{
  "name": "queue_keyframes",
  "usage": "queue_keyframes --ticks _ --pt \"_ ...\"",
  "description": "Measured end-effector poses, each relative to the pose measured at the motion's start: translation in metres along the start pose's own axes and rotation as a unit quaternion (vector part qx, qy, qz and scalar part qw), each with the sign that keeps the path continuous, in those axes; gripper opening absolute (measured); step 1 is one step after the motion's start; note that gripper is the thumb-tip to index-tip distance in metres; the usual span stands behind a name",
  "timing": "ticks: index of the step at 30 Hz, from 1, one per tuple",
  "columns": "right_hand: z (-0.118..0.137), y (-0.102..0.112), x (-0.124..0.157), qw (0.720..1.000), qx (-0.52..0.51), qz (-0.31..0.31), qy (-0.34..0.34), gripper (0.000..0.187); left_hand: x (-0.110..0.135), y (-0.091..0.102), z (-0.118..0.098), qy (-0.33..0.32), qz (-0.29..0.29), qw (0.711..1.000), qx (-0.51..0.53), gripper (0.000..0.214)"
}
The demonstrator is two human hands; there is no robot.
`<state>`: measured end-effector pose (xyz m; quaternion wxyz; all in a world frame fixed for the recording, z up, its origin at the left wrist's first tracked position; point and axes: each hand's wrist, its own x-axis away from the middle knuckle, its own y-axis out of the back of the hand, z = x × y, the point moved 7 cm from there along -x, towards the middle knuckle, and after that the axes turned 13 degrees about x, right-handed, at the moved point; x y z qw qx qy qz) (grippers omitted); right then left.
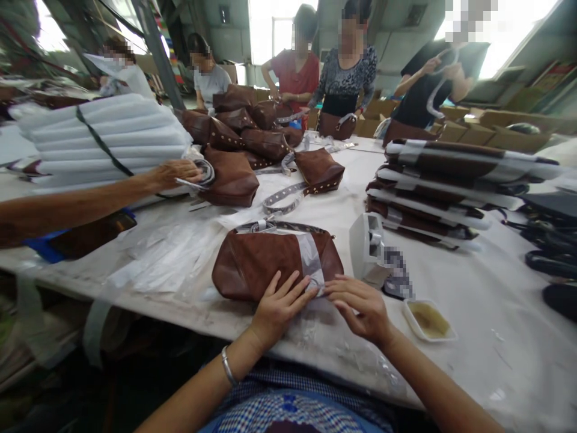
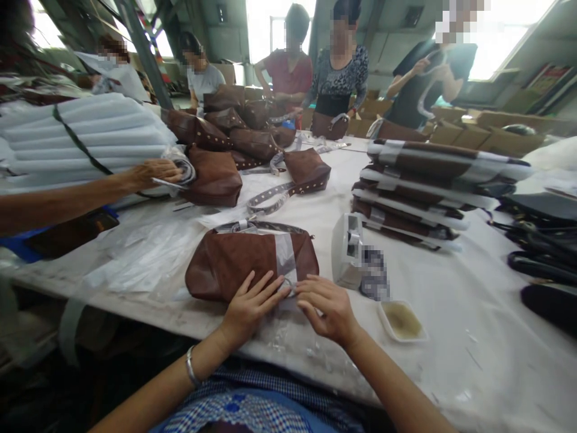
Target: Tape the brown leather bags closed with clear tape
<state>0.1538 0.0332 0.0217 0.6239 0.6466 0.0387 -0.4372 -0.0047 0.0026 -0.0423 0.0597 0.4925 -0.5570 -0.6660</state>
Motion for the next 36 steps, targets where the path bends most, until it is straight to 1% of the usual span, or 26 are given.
queue_keyframes --ticks 1,2,4,6,8,10,13,17,20,23,27,30,31,33,35,36 --pt "-0.005 0.001 -0.012 1.0 0.009 -0.007 -0.017 0.023 0.0 0.0 0.0 -0.003 -0.002 1.0 -0.005 0.042" --pt "-0.011 -0.002 -0.024 0.999 0.027 -0.001 -0.031 0.025 0.0 0.0 0.0 -0.005 -0.004 1.0 -0.011 0.042" --pt "-0.026 -0.02 -0.046 0.995 0.075 0.05 -0.053 0.035 0.0 0.0 -0.001 -0.011 -0.012 1.0 -0.017 0.042" --pt "-0.043 -0.046 -0.056 0.983 0.12 0.117 -0.068 0.053 0.0 0.0 -0.001 -0.014 -0.021 1.0 -0.015 0.041" --pt "-0.059 -0.068 -0.056 0.971 0.147 0.169 -0.079 0.067 0.001 -0.001 -0.001 -0.018 -0.026 0.999 -0.012 0.039" --pt "-0.069 -0.083 -0.05 0.963 0.157 0.202 -0.084 0.07 0.002 -0.002 -0.001 -0.024 -0.026 0.999 -0.017 0.039" --pt "-0.075 -0.089 -0.043 0.959 0.156 0.22 -0.086 0.071 0.002 -0.003 -0.001 -0.033 -0.015 0.999 -0.029 0.04" --pt "-0.071 -0.085 -0.04 0.964 0.144 0.203 -0.089 0.071 0.003 -0.005 0.0 -0.044 -0.001 0.998 -0.034 0.04" --pt "-0.072 -0.082 -0.033 0.963 0.158 0.168 -0.139 0.077 0.003 -0.006 0.0 -0.044 -0.004 0.999 -0.03 0.038" --pt "-0.075 -0.083 -0.021 0.957 0.168 0.133 -0.196 0.08 0.003 -0.004 0.002 -0.028 -0.011 0.999 -0.025 0.038" --pt "-0.081 -0.08 -0.01 0.964 0.115 0.094 -0.219 0.084 0.002 -0.002 0.003 -0.018 -0.015 0.999 -0.027 0.039" --pt "-0.085 -0.067 -0.002 0.967 0.078 0.041 -0.238 0.086 0.002 0.0 0.003 -0.025 -0.028 0.999 -0.024 0.039" --pt "-0.085 -0.063 0.0 0.968 0.079 0.025 -0.236 0.083 0.003 0.0 0.003 -0.027 -0.03 0.999 -0.022 0.039" --pt "-0.079 -0.055 0.004 0.974 0.091 0.009 -0.205 0.066 0.003 0.0 0.003 -0.026 -0.032 0.999 -0.016 0.039" --pt "-0.071 -0.05 0.006 0.982 0.105 0.017 -0.157 0.046 0.004 -0.001 0.004 -0.022 -0.032 0.999 -0.012 0.039" --pt "-0.067 -0.048 0.008 0.984 0.111 0.023 -0.139 0.039 0.004 -0.001 0.004 -0.02 -0.031 0.999 -0.009 0.039"
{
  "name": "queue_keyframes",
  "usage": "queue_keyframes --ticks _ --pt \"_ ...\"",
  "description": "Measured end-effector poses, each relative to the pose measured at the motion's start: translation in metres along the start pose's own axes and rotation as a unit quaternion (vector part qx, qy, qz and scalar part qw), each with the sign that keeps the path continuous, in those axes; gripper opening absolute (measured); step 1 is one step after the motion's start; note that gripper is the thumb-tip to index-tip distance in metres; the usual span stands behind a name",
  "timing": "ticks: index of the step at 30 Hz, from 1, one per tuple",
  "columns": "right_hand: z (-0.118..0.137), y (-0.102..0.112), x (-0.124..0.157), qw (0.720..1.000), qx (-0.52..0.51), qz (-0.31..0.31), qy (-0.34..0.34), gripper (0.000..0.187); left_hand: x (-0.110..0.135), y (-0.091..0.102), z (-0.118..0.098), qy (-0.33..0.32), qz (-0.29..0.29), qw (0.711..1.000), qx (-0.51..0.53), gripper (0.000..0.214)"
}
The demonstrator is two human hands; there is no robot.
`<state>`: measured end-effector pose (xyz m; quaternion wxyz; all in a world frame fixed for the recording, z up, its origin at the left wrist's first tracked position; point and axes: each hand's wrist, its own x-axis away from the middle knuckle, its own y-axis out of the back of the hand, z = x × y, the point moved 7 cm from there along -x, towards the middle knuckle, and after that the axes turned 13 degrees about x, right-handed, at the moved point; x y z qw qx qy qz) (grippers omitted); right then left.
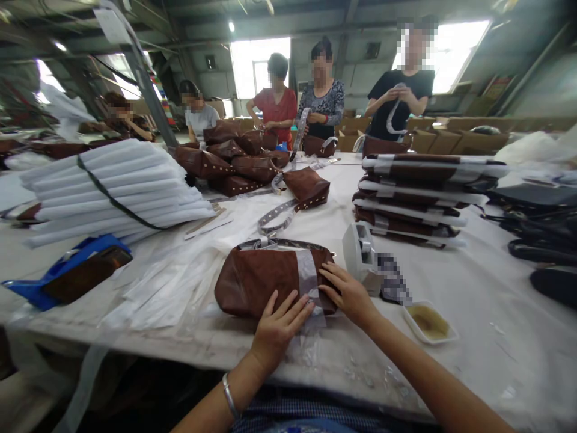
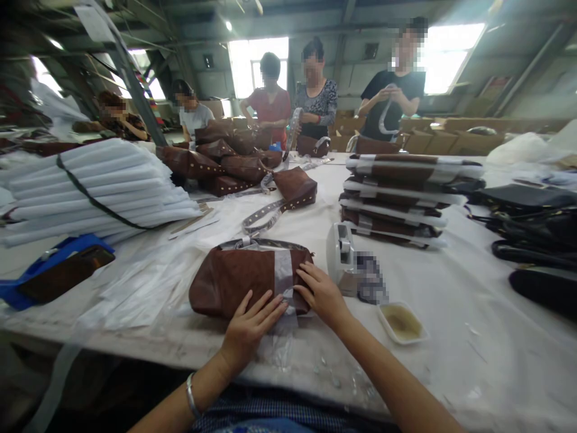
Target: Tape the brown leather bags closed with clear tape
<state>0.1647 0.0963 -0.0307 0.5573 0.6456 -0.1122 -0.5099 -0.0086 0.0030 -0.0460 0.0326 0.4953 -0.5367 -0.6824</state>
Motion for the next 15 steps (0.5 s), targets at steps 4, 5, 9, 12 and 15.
queue_keyframes --ticks 4,5,9,12,15 --pt "0.004 0.012 -0.002 0.998 0.05 0.043 0.017 0.028 0.0 -0.001 0.0 0.006 0.008 1.0 0.007 0.04" --pt "0.007 0.016 -0.006 0.996 0.066 0.059 0.015 0.024 -0.001 0.0 0.0 0.007 0.007 1.0 0.008 0.04" --pt "0.025 0.032 -0.037 0.993 0.099 0.067 0.014 0.021 0.0 0.0 0.001 0.003 -0.004 1.0 0.01 0.04" --pt "0.041 0.029 -0.058 0.995 0.083 0.037 0.03 0.04 0.0 -0.001 0.0 0.002 -0.005 1.0 0.009 0.039" --pt "0.045 -0.004 -0.062 0.992 0.064 0.093 0.061 0.065 -0.001 -0.001 -0.001 -0.001 -0.001 1.0 0.009 0.039"
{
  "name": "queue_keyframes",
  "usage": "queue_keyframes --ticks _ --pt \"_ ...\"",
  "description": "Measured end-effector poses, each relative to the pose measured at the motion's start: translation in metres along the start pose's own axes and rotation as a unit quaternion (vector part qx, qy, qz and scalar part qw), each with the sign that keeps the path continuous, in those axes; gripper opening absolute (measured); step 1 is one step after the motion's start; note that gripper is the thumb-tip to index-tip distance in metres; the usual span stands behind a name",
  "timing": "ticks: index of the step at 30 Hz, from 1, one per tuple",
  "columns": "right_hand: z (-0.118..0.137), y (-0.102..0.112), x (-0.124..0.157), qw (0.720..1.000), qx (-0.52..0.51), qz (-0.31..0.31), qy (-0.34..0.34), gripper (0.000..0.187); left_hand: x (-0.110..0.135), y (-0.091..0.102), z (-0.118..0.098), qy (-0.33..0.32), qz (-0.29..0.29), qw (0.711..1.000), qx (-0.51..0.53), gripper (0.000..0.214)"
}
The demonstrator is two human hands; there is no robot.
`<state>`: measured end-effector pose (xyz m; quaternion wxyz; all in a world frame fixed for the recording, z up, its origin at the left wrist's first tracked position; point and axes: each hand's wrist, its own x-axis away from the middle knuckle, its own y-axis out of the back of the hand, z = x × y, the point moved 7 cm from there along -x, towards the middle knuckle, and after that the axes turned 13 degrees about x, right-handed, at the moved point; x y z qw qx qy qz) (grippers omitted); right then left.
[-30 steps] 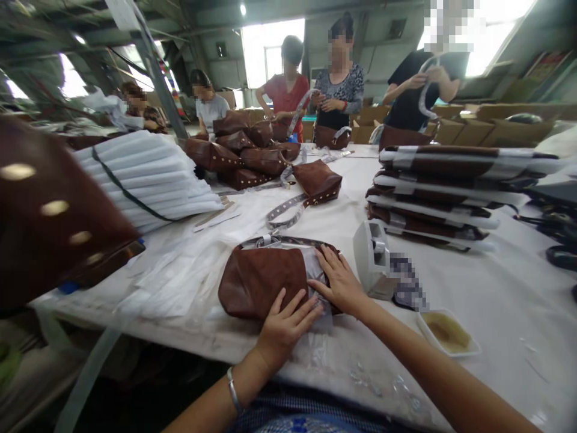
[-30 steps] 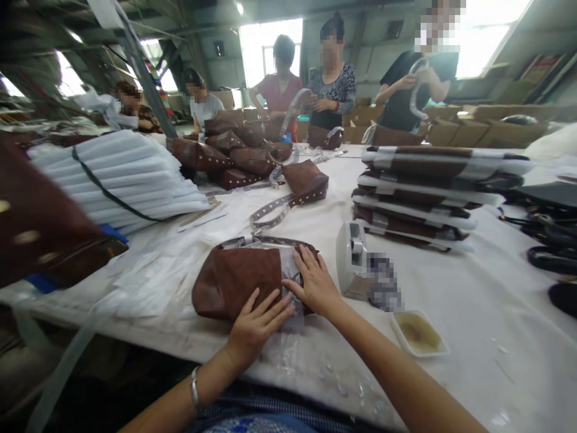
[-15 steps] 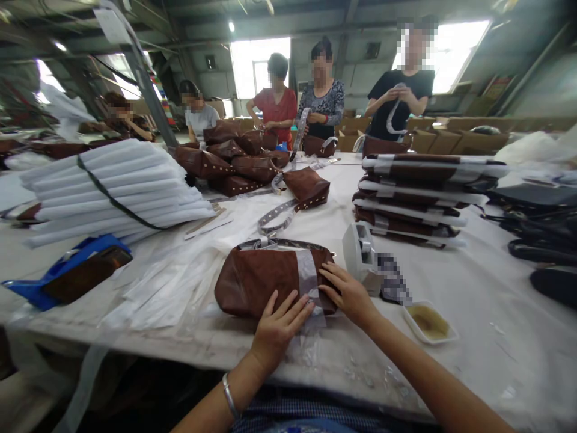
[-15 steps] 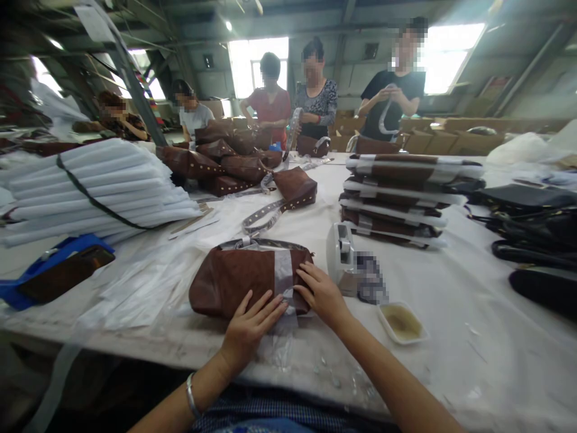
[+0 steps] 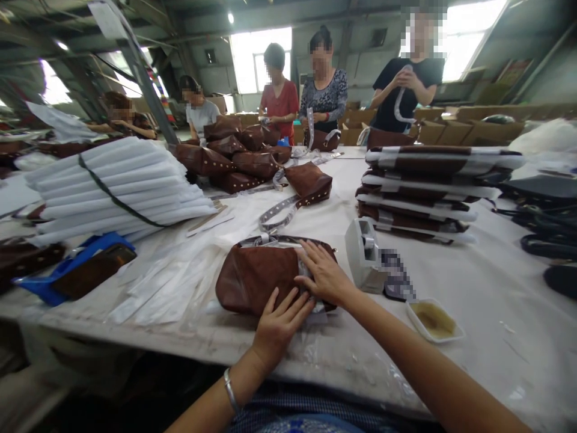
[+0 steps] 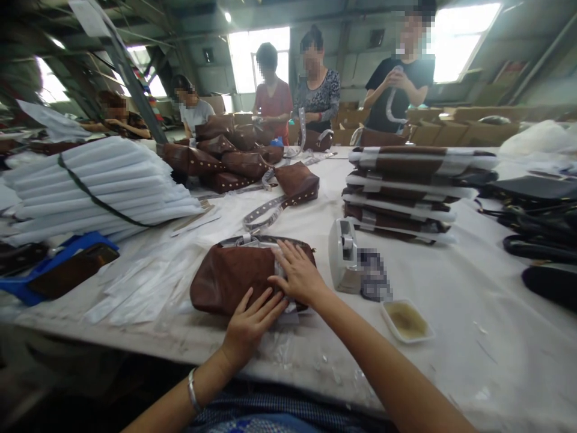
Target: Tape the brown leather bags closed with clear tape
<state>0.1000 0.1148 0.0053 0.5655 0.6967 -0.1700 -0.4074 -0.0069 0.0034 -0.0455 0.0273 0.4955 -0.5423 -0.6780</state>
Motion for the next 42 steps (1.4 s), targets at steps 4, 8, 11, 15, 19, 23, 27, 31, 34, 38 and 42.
queue_keyframes --ticks 4,8,11,15,19,23,27,31,34,38,42 --pt "-0.006 -0.035 0.003 0.998 -0.02 0.059 0.003 0.068 0.0 0.0 0.0 -0.005 0.015 1.0 0.002 0.039" --pt "-0.004 -0.025 0.016 0.998 -0.051 0.029 0.004 0.059 0.001 0.0 0.001 -0.002 0.035 0.999 0.012 0.041" --pt "0.003 -0.011 0.042 0.996 -0.092 0.002 0.011 0.056 0.002 -0.001 0.002 0.003 0.035 0.999 0.015 0.042" --pt "0.013 -0.009 0.083 0.997 -0.07 -0.005 0.031 0.062 0.004 -0.001 0.003 0.011 0.035 0.999 0.03 0.043" --pt "0.014 -0.017 0.097 0.998 -0.042 -0.017 0.046 0.066 0.0 0.003 0.001 0.035 0.07 0.995 0.065 0.052" --pt "0.014 -0.021 0.093 0.998 -0.029 -0.041 0.041 0.068 -0.011 0.009 0.0 0.108 0.078 0.984 0.119 0.057" --pt "0.017 -0.015 0.095 0.998 -0.018 -0.051 0.026 0.071 -0.016 0.01 -0.003 0.103 0.005 0.991 0.084 0.035" --pt "0.027 0.003 0.124 0.997 0.003 -0.075 0.029 0.062 -0.009 0.001 -0.001 0.076 -0.003 0.995 0.06 0.036" --pt "0.041 0.009 0.149 0.996 0.005 -0.055 0.075 0.054 -0.005 -0.001 0.0 0.075 -0.001 0.995 0.06 0.036" --pt "0.053 0.002 0.152 0.992 0.001 0.008 0.122 0.052 -0.004 -0.001 -0.001 0.069 -0.003 0.996 0.057 0.037" --pt "0.063 0.002 0.137 0.988 -0.002 -0.008 0.154 0.041 -0.005 0.001 -0.002 0.067 -0.004 0.996 0.057 0.037"
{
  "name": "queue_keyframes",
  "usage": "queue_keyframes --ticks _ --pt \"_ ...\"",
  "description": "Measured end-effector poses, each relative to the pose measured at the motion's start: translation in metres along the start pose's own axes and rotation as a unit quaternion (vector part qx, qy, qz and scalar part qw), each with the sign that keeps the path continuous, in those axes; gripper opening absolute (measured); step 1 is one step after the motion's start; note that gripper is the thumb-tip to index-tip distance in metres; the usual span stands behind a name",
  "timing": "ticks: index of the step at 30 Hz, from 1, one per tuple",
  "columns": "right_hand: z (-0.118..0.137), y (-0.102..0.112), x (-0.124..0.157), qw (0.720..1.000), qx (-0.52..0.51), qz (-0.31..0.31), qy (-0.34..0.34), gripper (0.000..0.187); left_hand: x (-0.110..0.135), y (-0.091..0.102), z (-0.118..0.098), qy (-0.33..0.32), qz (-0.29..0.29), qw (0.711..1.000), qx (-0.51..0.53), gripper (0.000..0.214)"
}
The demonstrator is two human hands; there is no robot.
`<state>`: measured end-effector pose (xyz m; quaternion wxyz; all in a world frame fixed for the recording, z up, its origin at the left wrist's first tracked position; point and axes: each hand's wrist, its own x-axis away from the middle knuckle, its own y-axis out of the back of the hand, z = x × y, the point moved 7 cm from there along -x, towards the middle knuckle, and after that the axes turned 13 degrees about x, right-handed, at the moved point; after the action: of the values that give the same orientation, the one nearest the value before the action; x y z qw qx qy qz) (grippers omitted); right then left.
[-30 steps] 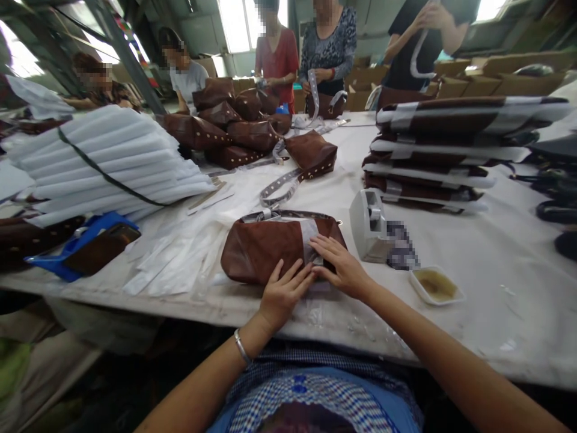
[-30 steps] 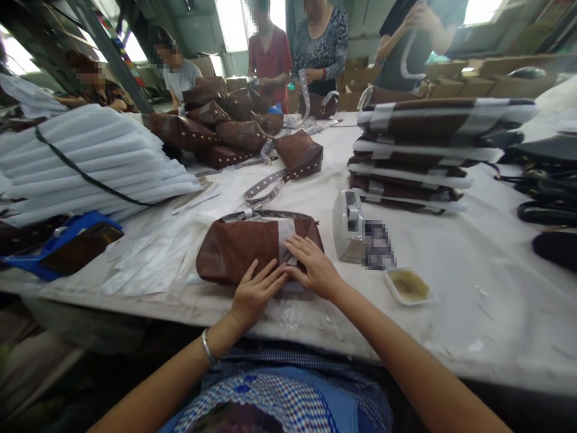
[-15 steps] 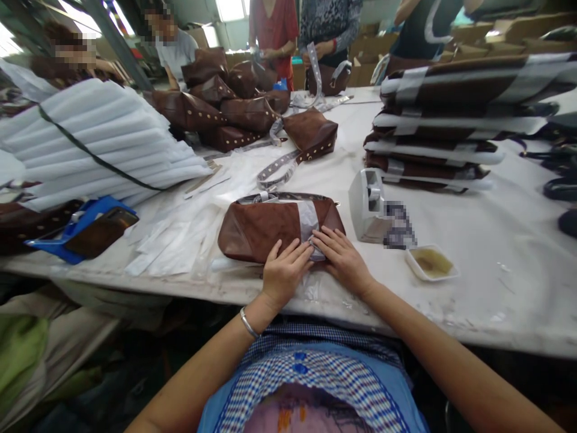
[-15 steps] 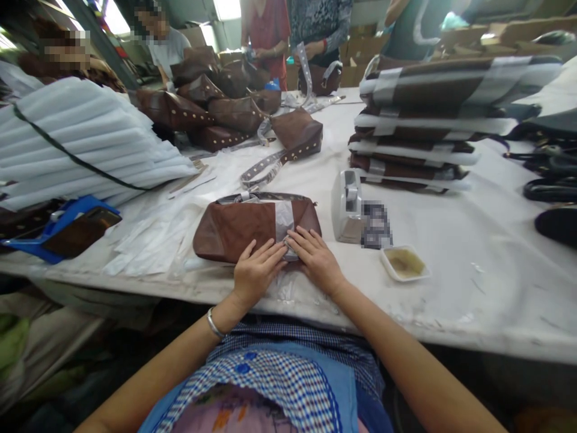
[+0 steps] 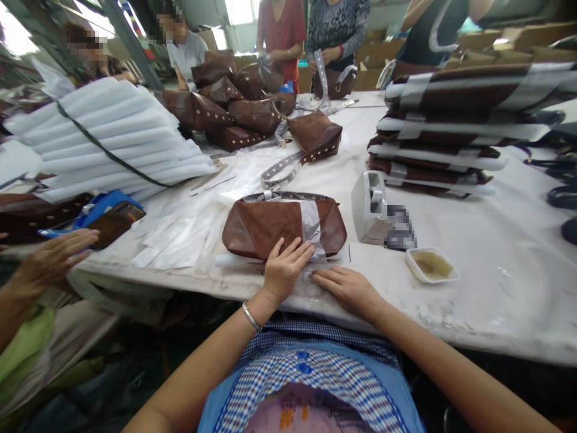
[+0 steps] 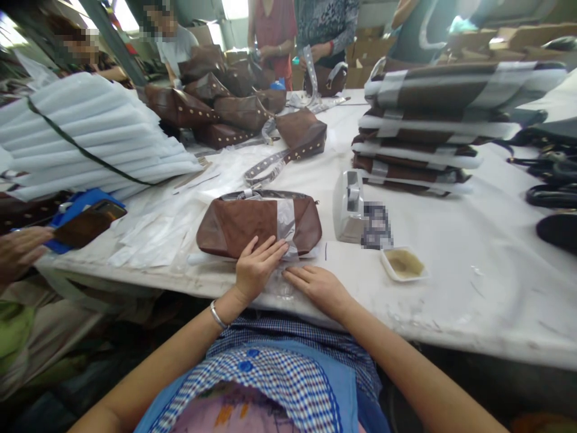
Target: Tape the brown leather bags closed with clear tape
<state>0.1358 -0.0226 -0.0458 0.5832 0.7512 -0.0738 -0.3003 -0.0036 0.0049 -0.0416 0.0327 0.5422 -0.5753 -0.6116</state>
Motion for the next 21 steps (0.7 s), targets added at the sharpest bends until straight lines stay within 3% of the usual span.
queue_keyframes --ticks 3,7,12,15,18,21 --pt "-0.006 0.012 -0.004 0.995 -0.047 -0.064 -0.057 0.026 -0.002 0.003 -0.002 0.0 -0.01 1.0 0.001 0.034" --pt "-0.032 0.024 0.006 0.95 -0.118 -0.141 -0.252 0.017 -0.003 0.006 -0.003 0.007 -0.013 1.0 0.007 0.033" --pt "-0.04 0.004 0.011 0.907 -0.125 -0.079 -0.395 0.03 -0.002 0.005 -0.001 0.022 -0.008 1.0 0.016 0.034" --pt "-0.039 -0.011 0.012 0.864 -0.182 -0.077 -0.464 0.034 -0.002 0.004 -0.001 0.019 -0.005 1.0 0.012 0.036" --pt "-0.035 -0.02 0.009 0.818 -0.286 -0.09 -0.492 0.032 -0.001 0.005 -0.001 0.013 -0.008 1.0 0.012 0.036" --pt "-0.033 -0.023 0.006 0.803 -0.322 -0.068 -0.497 0.032 -0.001 0.004 0.0 0.007 -0.01 1.0 0.014 0.035"
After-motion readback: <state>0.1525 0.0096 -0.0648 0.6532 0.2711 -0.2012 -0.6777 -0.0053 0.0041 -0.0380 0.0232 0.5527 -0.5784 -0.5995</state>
